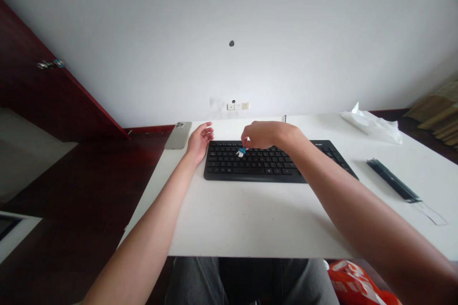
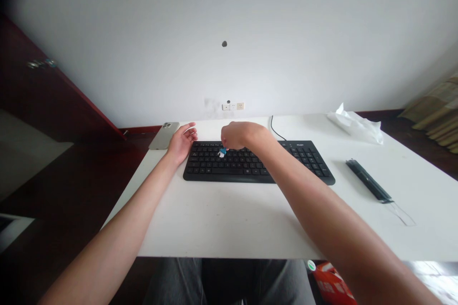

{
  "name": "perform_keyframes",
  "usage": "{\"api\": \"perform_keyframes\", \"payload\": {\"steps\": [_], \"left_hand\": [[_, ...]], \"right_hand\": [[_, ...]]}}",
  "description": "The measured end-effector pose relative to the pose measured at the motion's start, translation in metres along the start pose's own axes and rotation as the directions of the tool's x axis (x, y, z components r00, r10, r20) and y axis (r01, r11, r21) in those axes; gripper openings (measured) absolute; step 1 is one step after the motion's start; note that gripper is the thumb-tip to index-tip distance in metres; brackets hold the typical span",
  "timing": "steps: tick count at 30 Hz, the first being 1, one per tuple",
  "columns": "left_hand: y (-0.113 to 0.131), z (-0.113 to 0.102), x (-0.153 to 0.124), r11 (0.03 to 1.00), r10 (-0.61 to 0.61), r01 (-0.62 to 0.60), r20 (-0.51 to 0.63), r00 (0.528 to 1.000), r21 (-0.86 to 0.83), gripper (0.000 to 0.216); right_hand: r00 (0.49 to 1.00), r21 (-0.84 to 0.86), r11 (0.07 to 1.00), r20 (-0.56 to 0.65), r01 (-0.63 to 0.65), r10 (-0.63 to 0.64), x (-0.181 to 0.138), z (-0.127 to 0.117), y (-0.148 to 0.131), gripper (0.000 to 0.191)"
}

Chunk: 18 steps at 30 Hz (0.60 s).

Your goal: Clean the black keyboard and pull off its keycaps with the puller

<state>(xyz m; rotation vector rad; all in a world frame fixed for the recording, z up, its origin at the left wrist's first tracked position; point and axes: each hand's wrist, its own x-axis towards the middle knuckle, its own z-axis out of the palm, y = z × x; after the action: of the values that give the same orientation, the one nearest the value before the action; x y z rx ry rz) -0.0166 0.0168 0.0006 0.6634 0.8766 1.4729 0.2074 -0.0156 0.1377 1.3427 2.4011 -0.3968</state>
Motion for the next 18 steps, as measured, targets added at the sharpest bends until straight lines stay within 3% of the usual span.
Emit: {"api": "perform_keyframes", "payload": {"steps": [5, 9, 13, 18], "left_hand": [[-0.001, -0.002, 0.001, 1.0, 0.005, -0.005, 0.009, 1.0, -0.004, 0.031], [-0.002, -0.002, 0.002, 1.0, 0.006, -0.006, 0.012, 1.0, -0.002, 0.031], [-0.002, -0.002, 0.002, 1.0, 0.02, -0.02, 0.009, 1.0, 0.005, 0.03], [-0.001, -0.001, 0.001, 1.0, 0.017, -0.017, 0.008, 1.0, 0.009, 0.03]], "right_hand": [[0.999, 0.049, 0.998, -0.04, 0.039, -0.037, -0.004, -0.004, 0.005, 0.036], [0.997, 0.118, 0.993, 0.073, 0.012, -0.021, -0.002, -0.005, 0.013, 0.046], [0.986, 0.129, 0.99, 0.162, -0.053, 0.032, 0.006, 0.004, 0.008, 0.034], [0.993, 0.173, 0.985, 0.121, -0.022, 0.001, 0.008, 0.007, -0.001, 0.021]]}}
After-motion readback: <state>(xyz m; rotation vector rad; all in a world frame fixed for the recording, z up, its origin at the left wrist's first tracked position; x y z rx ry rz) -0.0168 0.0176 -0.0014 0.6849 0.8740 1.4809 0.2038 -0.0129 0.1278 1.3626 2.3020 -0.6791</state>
